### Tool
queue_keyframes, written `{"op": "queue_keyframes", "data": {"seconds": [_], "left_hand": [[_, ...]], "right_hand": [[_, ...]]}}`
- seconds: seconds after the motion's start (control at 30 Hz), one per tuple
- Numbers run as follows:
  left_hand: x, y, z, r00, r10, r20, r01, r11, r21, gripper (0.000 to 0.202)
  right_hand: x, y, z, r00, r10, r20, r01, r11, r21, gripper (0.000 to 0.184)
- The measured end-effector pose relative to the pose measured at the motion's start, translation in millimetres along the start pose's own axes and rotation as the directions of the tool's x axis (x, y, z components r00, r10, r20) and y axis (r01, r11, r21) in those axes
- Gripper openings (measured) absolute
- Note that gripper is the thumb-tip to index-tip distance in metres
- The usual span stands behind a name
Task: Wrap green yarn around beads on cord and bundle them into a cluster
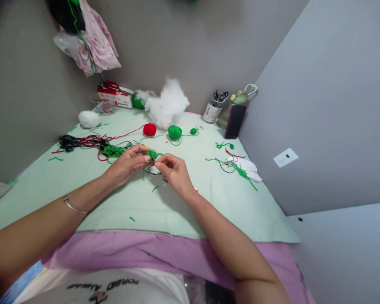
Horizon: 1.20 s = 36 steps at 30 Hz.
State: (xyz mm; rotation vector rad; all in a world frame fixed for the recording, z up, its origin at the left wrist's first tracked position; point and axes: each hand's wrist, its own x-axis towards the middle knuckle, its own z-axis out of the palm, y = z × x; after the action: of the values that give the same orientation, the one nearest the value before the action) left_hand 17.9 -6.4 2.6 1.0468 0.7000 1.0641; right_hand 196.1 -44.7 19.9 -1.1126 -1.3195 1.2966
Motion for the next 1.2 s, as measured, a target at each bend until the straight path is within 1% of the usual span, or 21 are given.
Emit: {"op": "queue_keyframes", "data": {"seconds": [0.07,0.17,0.27,0.37,0.47,0.57,0.63,0.73,0.8,0.87,0.93,1.0,1.03,1.1,1.13,1.2], "left_hand": [[0,0,1.4,1.0,0.007,0.003,-0.007,1.0,-0.019,0.031],[-1,-3,2.2,0.999,0.043,0.015,-0.043,0.999,0.011,0.03],[-2,-6,2.2,0.998,0.054,0.032,-0.056,0.998,0.042,0.03],[-1,-7,1.1,0.998,0.051,0.022,-0.053,0.997,0.063,0.029],[0,-7,-0.7,0.996,0.089,0.014,-0.09,0.991,0.099,0.029],[1,-7,-1.0,0.987,0.16,-0.008,-0.157,0.974,0.161,0.03],[1,-7,-0.3,0.983,0.186,0.0,-0.181,0.957,0.225,0.031],[1,-8,0.2,0.988,0.148,0.038,-0.152,0.94,0.306,0.03],[1,-9,-0.5,0.992,0.116,0.048,-0.125,0.934,0.336,0.029],[1,-9,-1.6,0.993,0.109,0.048,-0.119,0.929,0.351,0.029],[0,-10,-1.8,0.993,0.104,0.054,-0.117,0.926,0.36,0.029],[-1,-11,-0.8,0.994,0.09,0.059,-0.105,0.923,0.37,0.029],[-2,-11,0.0,0.995,0.078,0.063,-0.096,0.921,0.377,0.028],[-2,-12,1.7,0.995,0.055,0.085,-0.084,0.917,0.39,0.028],[-2,-12,2.3,0.994,0.044,0.104,-0.082,0.917,0.391,0.027],[-1,-10,3.4,0.99,0.027,0.142,-0.08,0.922,0.38,0.027]], "right_hand": [[0,2,2,1.0,0.002,0.004,-0.002,0.999,0.047,0.033],[1,3,4,1.0,-0.012,-0.002,0.012,0.997,0.076,0.032],[2,4,4,1.0,-0.016,-0.012,0.016,0.998,0.064,0.03],[4,3,0,1.0,0.019,-0.006,-0.019,0.999,0.031,0.028],[5,3,-4,0.998,0.061,0.019,-0.061,0.998,0.008,0.027],[6,2,-6,0.994,0.087,0.059,-0.089,0.996,0.029,0.03],[6,2,-5,0.995,0.079,0.06,-0.082,0.995,0.061,0.032],[6,2,-4,0.997,0.054,0.048,-0.057,0.995,0.081,0.034],[6,2,-5,0.998,0.035,0.051,-0.036,0.999,0.014,0.03],[5,2,-6,0.999,-0.018,0.033,0.022,0.988,-0.155,0.022],[4,3,-8,0.994,-0.114,-0.003,0.106,0.935,-0.337,0.019],[5,4,-9,0.979,-0.204,-0.023,0.173,0.877,-0.448,0.016],[5,4,-10,0.974,-0.228,-0.019,0.191,0.858,-0.476,0.015],[7,1,-12,0.972,-0.236,0.002,0.205,0.838,-0.505,0.011],[7,-1,-14,0.972,-0.233,0.003,0.203,0.841,-0.502,0.01],[7,-7,-15,0.968,-0.251,-0.033,0.209,0.867,-0.453,0.01]]}}
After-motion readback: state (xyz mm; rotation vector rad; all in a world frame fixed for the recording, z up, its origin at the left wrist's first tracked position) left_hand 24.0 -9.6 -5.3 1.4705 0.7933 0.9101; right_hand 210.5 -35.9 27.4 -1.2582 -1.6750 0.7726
